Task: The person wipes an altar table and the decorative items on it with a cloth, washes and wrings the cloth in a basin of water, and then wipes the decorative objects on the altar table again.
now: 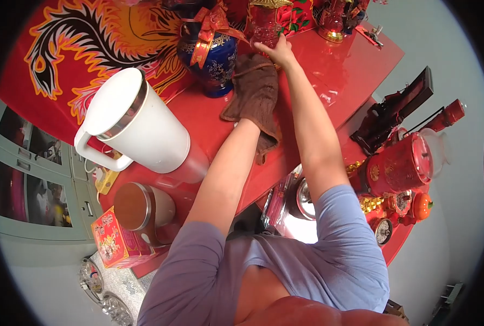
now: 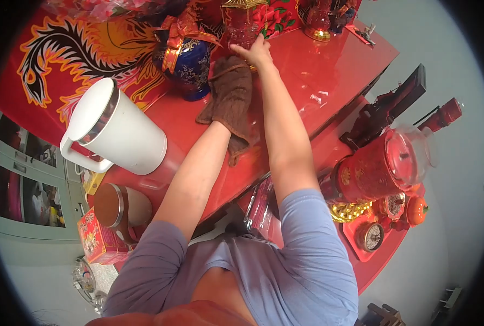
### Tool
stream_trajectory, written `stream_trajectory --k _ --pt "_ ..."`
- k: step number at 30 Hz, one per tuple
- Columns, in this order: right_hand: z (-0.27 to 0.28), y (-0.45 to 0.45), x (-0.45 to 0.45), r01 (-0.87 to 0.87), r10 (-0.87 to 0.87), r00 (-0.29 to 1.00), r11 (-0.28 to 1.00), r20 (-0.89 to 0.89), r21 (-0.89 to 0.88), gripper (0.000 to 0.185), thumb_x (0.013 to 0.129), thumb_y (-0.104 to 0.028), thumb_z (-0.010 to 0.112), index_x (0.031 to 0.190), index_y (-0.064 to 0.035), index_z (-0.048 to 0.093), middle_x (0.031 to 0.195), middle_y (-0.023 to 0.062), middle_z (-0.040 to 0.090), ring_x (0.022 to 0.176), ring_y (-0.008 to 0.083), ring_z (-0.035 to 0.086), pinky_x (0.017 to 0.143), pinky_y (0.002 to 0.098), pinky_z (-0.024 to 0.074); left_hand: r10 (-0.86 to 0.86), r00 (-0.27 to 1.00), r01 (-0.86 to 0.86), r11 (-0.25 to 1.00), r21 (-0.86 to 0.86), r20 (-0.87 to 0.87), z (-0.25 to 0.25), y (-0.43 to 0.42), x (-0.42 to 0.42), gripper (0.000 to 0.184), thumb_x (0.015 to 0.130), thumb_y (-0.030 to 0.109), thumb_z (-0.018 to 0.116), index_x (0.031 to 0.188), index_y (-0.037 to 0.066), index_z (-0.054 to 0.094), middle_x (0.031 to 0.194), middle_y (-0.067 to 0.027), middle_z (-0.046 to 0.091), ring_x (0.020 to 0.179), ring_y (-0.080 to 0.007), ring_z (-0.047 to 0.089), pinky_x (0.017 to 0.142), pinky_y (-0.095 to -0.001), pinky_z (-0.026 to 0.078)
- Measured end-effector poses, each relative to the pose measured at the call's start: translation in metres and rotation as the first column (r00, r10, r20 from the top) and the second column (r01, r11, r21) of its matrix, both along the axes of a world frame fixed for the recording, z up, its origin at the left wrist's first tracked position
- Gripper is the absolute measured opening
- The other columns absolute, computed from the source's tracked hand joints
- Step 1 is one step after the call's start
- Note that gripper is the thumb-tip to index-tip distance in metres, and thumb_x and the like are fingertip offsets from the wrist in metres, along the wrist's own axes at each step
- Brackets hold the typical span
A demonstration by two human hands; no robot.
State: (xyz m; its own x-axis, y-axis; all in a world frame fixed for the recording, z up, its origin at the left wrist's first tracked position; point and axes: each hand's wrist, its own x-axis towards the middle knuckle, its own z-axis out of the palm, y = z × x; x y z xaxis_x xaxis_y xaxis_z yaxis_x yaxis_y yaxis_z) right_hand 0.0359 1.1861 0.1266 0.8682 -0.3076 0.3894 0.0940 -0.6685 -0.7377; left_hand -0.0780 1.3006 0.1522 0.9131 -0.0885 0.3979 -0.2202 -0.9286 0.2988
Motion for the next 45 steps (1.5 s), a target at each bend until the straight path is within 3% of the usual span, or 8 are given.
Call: stream_trajectory --k 8,11,15,18,20,22,28,45 --pt "0.012 -0.021 -0.149 0.075 -0.018 0.956 0.980 -0.293 0.185 0.058 0.094 -0.046 0.055 0.128 0.0013 0.054 0.129 0.0239 0.057 0.116 0.0362 0.058 0.093 0.0468 0.0487 -0.198 0.976 0.201 0.979 0.028 -0.091 0.037 -0.008 -0.036 0.029 0.091 0.023 0.055 0.116 0.009 0.061 0.123 -0.0142 0.059 0.119 -0.0310 0.054 0.095 -0.0451 0.045" --pt "0.024 0.000 -0.180 -0.032 0.266 0.960 0.415 -0.087 0.909 0.052 0.098 -0.041 0.050 0.129 0.0008 0.053 0.127 0.0161 0.061 0.116 0.0300 0.059 0.092 0.0461 0.0494 -0.379 0.915 0.350 0.916 0.195 0.136 0.048 -0.021 -0.044 0.034 0.090 0.024 0.054 0.120 0.011 0.059 0.130 -0.0123 0.056 0.125 -0.0291 0.050 0.102 -0.0452 0.040" --pt "0.007 -0.007 -0.164 -0.341 0.323 0.892 0.018 0.317 0.940 0.050 0.100 -0.039 0.049 0.129 0.0013 0.052 0.126 0.0098 0.063 0.116 0.0253 0.058 0.093 0.0451 0.0494 -0.644 0.675 0.392 0.726 0.564 0.360 0.047 -0.037 -0.046 0.040 0.087 0.026 0.053 0.126 0.015 0.057 0.138 -0.0098 0.052 0.132 -0.0266 0.044 0.110 -0.0454 0.033" --pt "0.012 -0.013 -0.156 -0.474 0.225 0.877 0.256 0.425 0.842 0.048 0.099 -0.038 0.050 0.128 0.0003 0.053 0.123 0.0098 0.063 0.115 0.0255 0.059 0.091 0.0451 0.0496 -0.700 0.358 0.138 0.694 0.706 0.618 0.042 -0.046 -0.006 0.035 0.083 0.024 0.057 0.117 0.017 0.061 0.127 -0.0062 0.059 0.124 -0.0249 0.051 0.108 -0.0481 0.036" --pt "0.017 -0.018 -0.149 -0.345 0.108 0.916 0.707 0.387 0.618 0.047 0.098 -0.037 0.050 0.127 -0.0003 0.054 0.122 0.0099 0.063 0.113 0.0257 0.059 0.090 0.0452 0.0498 -0.552 0.669 0.441 0.834 0.332 0.497 0.018 -0.043 -0.004 0.029 0.079 0.020 0.060 0.108 0.017 0.065 0.111 -0.0040 0.062 0.109 -0.0242 0.057 0.102 -0.0464 0.040" --pt "0.022 -0.028 -0.137 -0.058 0.000 0.951 0.982 0.310 0.178 0.046 0.097 -0.036 0.051 0.126 -0.0010 0.054 0.120 0.0099 0.063 0.112 0.0259 0.060 0.089 0.0452 0.0499 -0.164 0.870 0.303 0.922 -0.242 0.465 0.007 -0.037 -0.007 0.037 0.074 0.012 0.069 0.110 0.011 0.061 0.113 -0.0090 0.060 0.105 -0.0299 0.057 0.098 -0.0419 0.043" --pt "0.025 -0.050 -0.041 0.063 -0.009 0.992 0.902 0.127 -0.426 0.043 0.095 -0.034 0.052 0.124 -0.0029 0.056 0.116 0.0100 0.064 0.108 0.0265 0.061 0.086 0.0454 0.0503 0.213 0.968 -0.154 0.920 -0.360 0.131 -0.043 -0.022 0.039 0.096 0.063 0.046 0.087 0.126 -0.010 0.041 0.127 -0.0257 0.050 0.118 -0.0390 0.047 0.103 -0.0451 0.040" --pt "0.015 -0.068 0.076 -0.146 0.086 0.988 0.780 -0.126 -0.609 0.035 0.089 -0.028 0.057 0.118 -0.0082 0.060 0.102 0.0102 0.066 0.098 0.0281 0.064 0.078 0.0458 0.0514 0.241 0.960 -0.201 0.946 -0.253 0.142 -0.052 -0.022 0.048 0.083 0.072 0.043 0.082 0.126 -0.007 0.043 0.122 -0.0216 0.052 0.115 -0.0338 0.050 0.098 -0.0437 0.041"
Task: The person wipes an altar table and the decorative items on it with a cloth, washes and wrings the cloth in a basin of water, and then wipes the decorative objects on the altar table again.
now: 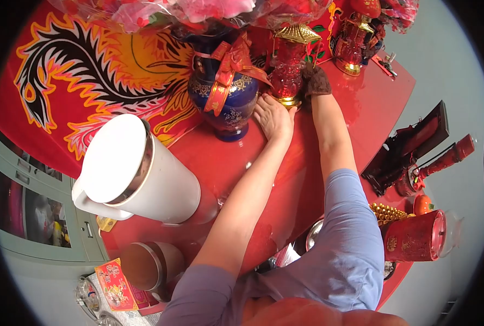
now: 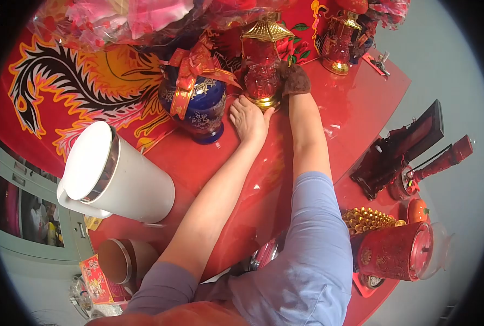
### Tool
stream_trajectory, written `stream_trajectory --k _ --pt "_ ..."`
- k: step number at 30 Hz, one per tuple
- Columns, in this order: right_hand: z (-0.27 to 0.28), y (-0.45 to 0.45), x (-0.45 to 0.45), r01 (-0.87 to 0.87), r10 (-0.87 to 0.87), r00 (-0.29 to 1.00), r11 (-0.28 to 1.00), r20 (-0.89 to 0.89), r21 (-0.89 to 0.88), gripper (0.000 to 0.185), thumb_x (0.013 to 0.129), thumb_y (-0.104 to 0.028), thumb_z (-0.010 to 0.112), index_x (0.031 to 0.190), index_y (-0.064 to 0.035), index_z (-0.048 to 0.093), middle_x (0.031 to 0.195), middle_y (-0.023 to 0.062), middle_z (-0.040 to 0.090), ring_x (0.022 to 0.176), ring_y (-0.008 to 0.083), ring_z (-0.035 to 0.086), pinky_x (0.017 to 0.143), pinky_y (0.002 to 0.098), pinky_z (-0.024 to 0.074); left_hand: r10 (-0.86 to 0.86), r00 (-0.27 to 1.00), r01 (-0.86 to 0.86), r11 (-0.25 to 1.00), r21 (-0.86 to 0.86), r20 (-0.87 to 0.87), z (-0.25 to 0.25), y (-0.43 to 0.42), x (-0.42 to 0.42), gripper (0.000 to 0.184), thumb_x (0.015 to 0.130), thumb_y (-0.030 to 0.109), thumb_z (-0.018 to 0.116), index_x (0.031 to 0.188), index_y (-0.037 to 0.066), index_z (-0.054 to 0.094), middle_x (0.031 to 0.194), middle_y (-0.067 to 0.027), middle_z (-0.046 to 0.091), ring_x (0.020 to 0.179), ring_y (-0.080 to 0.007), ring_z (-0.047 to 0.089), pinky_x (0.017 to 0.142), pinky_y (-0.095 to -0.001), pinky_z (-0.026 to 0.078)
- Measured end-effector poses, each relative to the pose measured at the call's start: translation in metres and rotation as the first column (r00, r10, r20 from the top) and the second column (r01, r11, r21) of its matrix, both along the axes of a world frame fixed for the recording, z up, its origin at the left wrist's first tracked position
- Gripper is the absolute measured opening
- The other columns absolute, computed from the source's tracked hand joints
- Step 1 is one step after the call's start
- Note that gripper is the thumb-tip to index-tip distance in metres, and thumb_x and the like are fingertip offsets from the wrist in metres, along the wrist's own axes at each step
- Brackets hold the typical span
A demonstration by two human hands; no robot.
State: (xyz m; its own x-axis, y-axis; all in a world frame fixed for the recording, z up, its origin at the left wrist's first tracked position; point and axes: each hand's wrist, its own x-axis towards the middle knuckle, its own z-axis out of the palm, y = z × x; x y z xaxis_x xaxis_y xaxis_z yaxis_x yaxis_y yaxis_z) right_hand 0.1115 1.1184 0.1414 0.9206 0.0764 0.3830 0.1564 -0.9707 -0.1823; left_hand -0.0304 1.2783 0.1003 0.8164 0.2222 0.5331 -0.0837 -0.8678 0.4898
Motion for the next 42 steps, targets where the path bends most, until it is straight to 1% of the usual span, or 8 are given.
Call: stream_trajectory --k 13,19,21,22,25,30,34,42 --pt "0.015 0.034 -0.074 -0.066 0.057 0.970 0.997 0.235 0.031 0.030 0.085 -0.023 0.061 0.113 -0.0124 0.063 0.092 0.0104 0.067 0.090 0.0293 0.067 0.071 0.0461 0.0523 0.027 0.999 -0.027 1.000 0.009 0.017 -0.002 -0.002 0.000 0.085 0.071 0.046 0.082 0.126 -0.005 0.042 0.120 -0.0204 0.054 0.114 -0.0341 0.051 0.098 -0.0443 0.041" --pt "0.024 0.063 -0.163 0.112 -0.104 0.900 0.994 0.423 0.006 0.029 0.082 -0.020 0.062 0.111 -0.0143 0.064 0.087 0.0105 0.068 0.086 0.0299 0.068 0.068 0.0463 0.0527 0.009 0.998 -0.012 0.998 -0.055 -0.062 0.002 0.002 0.001 0.083 0.067 0.045 0.085 0.120 -0.003 0.044 0.118 -0.0210 0.055 0.114 -0.0357 0.052 0.097 -0.0460 0.042" --pt "0.036 0.077 -0.182 0.211 -0.196 0.927 0.977 0.319 -0.011 0.026 0.082 -0.021 0.063 0.107 -0.0133 0.066 0.084 0.0087 0.068 0.085 0.0284 0.068 0.067 0.0455 0.0523 0.049 0.998 -0.054 0.993 -0.102 -0.045 0.007 0.001 0.001 0.082 0.065 0.047 0.086 0.116 -0.002 0.045 0.117 -0.0195 0.054 0.113 -0.0349 0.052 0.097 -0.0436 0.043" --pt "0.038 0.078 -0.189 0.220 -0.210 0.931 0.976 0.299 0.000 0.026 0.082 -0.021 0.063 0.107 -0.0132 0.066 0.084 0.0088 0.068 0.085 0.0285 0.068 0.068 0.0455 0.0523 0.017 0.999 -0.027 0.977 -0.213 -0.047 0.012 0.001 0.002 0.086 0.067 0.043 0.085 0.126 -0.002 0.042 0.126 -0.0230 0.053 0.122 -0.0388 0.048 0.102 -0.0494 0.039" --pt "0.030 0.076 -0.189 0.176 -0.206 0.924 0.977 0.324 0.119 0.026 0.082 -0.021 0.063 0.107 -0.0128 0.066 0.085 0.0093 0.068 0.085 0.0287 0.068 0.068 0.0454 0.0523 -0.014 0.934 0.047 0.995 -0.085 0.356 0.003 -0.003 0.028 0.088 0.066 0.041 0.086 0.125 -0.005 0.041 0.132 -0.0236 0.049 0.124 -0.0369 0.048 0.101 -0.0492 0.039" --pt "0.011 0.087 -0.164 0.099 -0.199 0.909 0.956 0.365 0.276 0.027 0.082 -0.021 0.063 0.107 -0.0123 0.066 0.085 0.0100 0.067 0.086 0.0290 0.068 0.069 0.0453 0.0522 -0.118 0.965 0.193 0.923 -0.332 0.233 -0.001 -0.005 0.063 0.081 0.068 0.024 0.084 0.134 0.005 0.041 0.116 -0.0201 0.061 0.107 -0.0391 0.059 0.092 -0.0513 0.043" --pt "0.014 0.054 -0.122 0.033 -0.112 0.958 0.959 0.265 0.283 0.027 0.082 -0.021 0.063 0.107 -0.0118 0.065 0.086 0.0106 0.067 0.087 0.0293 0.067 0.069 0.0452 0.0522 -0.216 0.902 0.350 0.873 -0.340 0.374 0.001 0.003 0.055 0.075 0.071 0.025 0.079 0.134 0.014 0.039 0.110 -0.0218 0.065 0.105 -0.0428 0.060 0.087 -0.0538 0.046" --pt "0.016 0.050 -0.099 -0.049 -0.013 0.975 0.960 0.222 0.275 0.027 0.081 -0.021 0.063 0.107 -0.0109 0.065 0.088 0.0119 0.067 0.088 0.0298 0.067 0.070 0.0450 0.0521 -0.234 0.923 0.332 0.887 -0.322 0.306 0.004 0.003 0.047 0.076 0.072 0.023 0.079 0.135 0.014 0.037 0.123 -0.0217 0.058 0.111 -0.0435 0.057 0.087 -0.0536 0.047"
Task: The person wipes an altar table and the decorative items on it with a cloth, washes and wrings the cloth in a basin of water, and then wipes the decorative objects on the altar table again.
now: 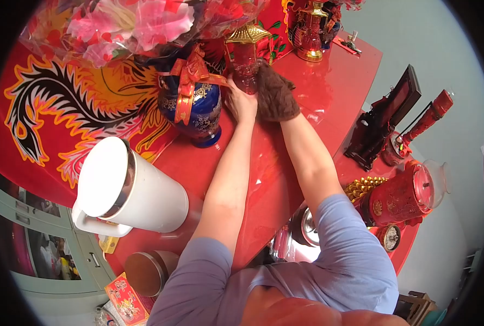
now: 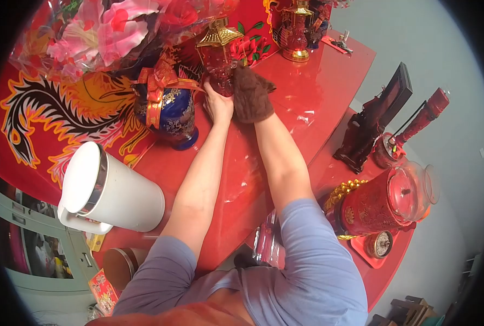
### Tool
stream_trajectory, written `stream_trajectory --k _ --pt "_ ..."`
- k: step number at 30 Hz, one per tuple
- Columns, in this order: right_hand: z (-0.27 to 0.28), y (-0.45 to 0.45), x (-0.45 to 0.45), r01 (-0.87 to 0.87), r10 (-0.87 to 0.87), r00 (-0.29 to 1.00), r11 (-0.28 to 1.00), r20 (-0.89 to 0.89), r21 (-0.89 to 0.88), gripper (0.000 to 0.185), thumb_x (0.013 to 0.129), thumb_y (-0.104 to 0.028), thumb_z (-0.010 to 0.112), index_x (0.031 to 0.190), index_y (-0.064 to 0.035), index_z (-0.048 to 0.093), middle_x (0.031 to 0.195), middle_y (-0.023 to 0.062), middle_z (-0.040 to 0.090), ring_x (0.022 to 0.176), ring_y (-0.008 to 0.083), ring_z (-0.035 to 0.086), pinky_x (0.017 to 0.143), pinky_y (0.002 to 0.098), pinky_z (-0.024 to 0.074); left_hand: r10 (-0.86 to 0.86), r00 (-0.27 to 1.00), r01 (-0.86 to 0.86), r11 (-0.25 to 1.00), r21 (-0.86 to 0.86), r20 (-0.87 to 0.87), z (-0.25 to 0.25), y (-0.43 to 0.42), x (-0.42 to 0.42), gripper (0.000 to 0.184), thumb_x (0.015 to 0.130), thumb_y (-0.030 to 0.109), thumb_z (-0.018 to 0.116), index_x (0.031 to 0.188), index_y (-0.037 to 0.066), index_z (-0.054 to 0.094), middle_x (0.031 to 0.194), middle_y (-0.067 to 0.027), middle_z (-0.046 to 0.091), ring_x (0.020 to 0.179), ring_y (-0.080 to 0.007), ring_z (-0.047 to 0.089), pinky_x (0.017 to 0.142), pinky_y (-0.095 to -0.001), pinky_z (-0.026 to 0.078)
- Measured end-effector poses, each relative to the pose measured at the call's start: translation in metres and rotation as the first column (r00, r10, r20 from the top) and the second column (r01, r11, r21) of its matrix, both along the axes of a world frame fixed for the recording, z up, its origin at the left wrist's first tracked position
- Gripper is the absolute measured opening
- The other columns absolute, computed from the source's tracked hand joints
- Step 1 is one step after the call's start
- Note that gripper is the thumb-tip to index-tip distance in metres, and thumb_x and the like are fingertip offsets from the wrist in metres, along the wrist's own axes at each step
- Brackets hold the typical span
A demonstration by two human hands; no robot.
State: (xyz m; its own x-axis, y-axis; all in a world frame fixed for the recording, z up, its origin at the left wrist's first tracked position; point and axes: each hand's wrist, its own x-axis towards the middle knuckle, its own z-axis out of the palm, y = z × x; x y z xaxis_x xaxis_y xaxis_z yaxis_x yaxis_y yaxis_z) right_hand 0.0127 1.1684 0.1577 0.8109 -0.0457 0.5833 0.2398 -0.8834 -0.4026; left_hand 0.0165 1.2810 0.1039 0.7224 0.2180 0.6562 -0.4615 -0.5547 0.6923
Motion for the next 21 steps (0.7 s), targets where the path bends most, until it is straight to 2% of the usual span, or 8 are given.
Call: stream_trajectory --k 1,4,6,13,21 --pt "0.000 0.007 -0.005 0.006 -0.006 0.999 1.000 0.031 -0.001 0.027 0.081 -0.021 0.064 0.107 -0.0108 0.065 0.088 0.0120 0.067 0.088 0.0299 0.067 0.071 0.0450 0.0521 0.009 1.000 -0.009 1.000 0.024 -0.005 -0.003 0.001 0.002 0.074 0.075 0.024 0.077 0.135 0.013 0.037 0.125 -0.0217 0.057 0.112 -0.0436 0.056 0.087 -0.0537 0.047" --pt "-0.005 0.029 -0.028 0.038 -0.038 0.993 0.999 0.109 0.005 0.027 0.081 -0.021 0.064 0.107 -0.0105 0.065 0.088 0.0125 0.067 0.089 0.0301 0.067 0.071 0.0449 0.0521 0.003 0.997 0.001 0.998 -0.057 0.072 -0.015 -0.001 0.020 0.068 0.081 0.030 0.072 0.136 0.013 0.036 0.125 -0.0217 0.058 0.112 -0.0440 0.056 0.088 -0.0539 0.046" --pt "-0.008 0.044 -0.042 0.060 -0.062 0.986 0.998 0.152 0.020 0.028 0.081 -0.021 0.064 0.107 -0.0102 0.065 0.089 0.0128 0.067 0.089 0.0302 0.067 0.071 0.0449 0.0521 -0.064 0.997 0.061 0.996 -0.065 -0.051 -0.012 0.001 0.017 0.066 0.083 0.033 0.069 0.136 0.013 0.036 0.125 -0.0214 0.058 0.112 -0.0442 0.056 0.089 -0.0535 0.045" --pt "-0.013 0.084 -0.083 0.125 -0.152 0.952 0.985 0.264 0.115 0.028 0.081 -0.021 0.064 0.107 -0.0094 0.065 0.090 0.0138 0.067 0.090 0.0307 0.066 0.072 0.0447 0.0520 -0.079 0.989 0.072 0.996 -0.055 -0.128 -0.012 0.013 -0.005 0.067 0.082 0.034 0.070 0.136 0.013 0.036 0.125 -0.0215 0.059 0.113 -0.0439 0.056 0.090 -0.0537 0.045" --pt "-0.020 0.092 -0.099 0.135 -0.173 0.945 0.980 0.279 0.148 0.028 0.081 -0.021 0.064 0.107 -0.0085 0.065 0.092 0.0150 0.066 0.092 0.0313 0.066 0.073 0.0446 0.0519 -0.094 0.981 0.087 0.995 -0.046 -0.172 -0.013 0.027 -0.025 0.068 0.082 0.034 0.071 0.136 0.013 0.036 0.124 -0.0216 0.059 0.113 -0.0436 0.056 0.090 -0.0540 0.044"
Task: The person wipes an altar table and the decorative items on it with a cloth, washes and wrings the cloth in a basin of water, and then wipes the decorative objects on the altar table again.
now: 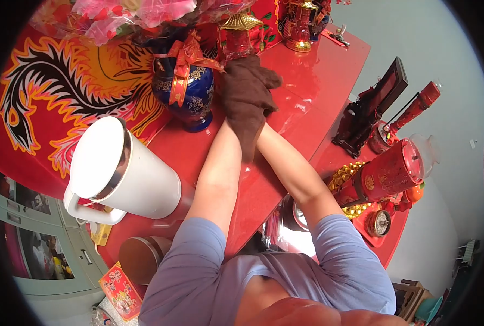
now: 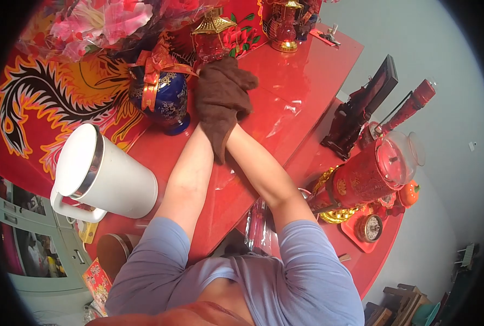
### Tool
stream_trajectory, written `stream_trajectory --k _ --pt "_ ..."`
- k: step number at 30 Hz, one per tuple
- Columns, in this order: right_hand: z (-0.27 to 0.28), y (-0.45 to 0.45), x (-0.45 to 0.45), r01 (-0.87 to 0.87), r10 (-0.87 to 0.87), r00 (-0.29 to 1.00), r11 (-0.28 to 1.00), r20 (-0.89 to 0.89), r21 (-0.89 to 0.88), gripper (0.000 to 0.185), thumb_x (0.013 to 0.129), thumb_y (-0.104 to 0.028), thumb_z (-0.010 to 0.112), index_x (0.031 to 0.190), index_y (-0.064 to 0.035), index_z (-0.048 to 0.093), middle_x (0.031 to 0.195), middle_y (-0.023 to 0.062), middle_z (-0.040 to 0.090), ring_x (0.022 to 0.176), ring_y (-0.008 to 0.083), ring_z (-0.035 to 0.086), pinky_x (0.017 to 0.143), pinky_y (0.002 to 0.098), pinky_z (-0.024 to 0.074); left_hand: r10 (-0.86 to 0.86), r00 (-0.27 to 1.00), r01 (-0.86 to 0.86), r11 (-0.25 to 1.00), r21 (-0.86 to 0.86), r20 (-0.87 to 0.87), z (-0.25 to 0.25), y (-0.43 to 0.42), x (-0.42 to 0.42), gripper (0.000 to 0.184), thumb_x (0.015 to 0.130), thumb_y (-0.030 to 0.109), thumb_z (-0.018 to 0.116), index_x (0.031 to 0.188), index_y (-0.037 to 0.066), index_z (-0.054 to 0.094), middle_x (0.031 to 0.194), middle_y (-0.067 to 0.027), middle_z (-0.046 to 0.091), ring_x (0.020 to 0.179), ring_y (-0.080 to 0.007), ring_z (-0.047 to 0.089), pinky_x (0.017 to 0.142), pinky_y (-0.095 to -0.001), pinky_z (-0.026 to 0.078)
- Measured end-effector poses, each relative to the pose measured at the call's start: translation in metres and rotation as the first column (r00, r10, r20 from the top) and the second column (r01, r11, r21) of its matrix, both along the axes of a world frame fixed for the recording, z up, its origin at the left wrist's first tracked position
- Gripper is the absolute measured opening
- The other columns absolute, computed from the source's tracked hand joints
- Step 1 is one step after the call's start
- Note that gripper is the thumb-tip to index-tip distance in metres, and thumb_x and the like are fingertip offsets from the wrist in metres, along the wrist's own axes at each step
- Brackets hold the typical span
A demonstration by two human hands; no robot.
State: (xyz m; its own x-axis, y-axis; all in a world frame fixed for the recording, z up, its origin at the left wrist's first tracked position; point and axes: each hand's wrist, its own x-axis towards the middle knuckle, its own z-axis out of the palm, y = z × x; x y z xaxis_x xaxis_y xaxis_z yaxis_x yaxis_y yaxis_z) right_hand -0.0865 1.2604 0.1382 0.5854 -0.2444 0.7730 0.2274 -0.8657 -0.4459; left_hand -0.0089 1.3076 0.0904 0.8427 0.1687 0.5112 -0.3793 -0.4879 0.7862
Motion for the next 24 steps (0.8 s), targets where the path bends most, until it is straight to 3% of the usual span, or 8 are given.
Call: stream_trajectory --k 11,24 --pt "0.012 0.007 0.025 0.008 -0.009 1.000 0.999 0.026 0.048 0.029 0.081 -0.021 0.064 0.107 -0.0073 0.065 0.094 0.0167 0.066 0.094 0.0320 0.066 0.075 0.0443 0.0518 0.010 1.000 -0.010 0.998 0.055 0.014 -0.007 -0.003 -0.027 0.069 0.081 0.035 0.072 0.136 0.013 0.036 0.123 -0.0217 0.059 0.113 -0.0432 0.056 0.091 -0.0543 0.044" --pt "0.014 -0.011 0.015 0.000 0.000 0.999 1.000 -0.039 0.024 0.030 0.081 -0.020 0.064 0.107 -0.0058 0.065 0.096 0.0186 0.066 0.096 0.0329 0.065 0.077 0.0441 0.0517 0.016 1.000 -0.017 0.999 -0.029 -0.021 0.010 -0.014 0.033 0.071 0.079 0.036 0.073 0.136 0.013 0.036 0.122 -0.0219 0.059 0.113 -0.0427 0.056 0.091 -0.0547 0.043"
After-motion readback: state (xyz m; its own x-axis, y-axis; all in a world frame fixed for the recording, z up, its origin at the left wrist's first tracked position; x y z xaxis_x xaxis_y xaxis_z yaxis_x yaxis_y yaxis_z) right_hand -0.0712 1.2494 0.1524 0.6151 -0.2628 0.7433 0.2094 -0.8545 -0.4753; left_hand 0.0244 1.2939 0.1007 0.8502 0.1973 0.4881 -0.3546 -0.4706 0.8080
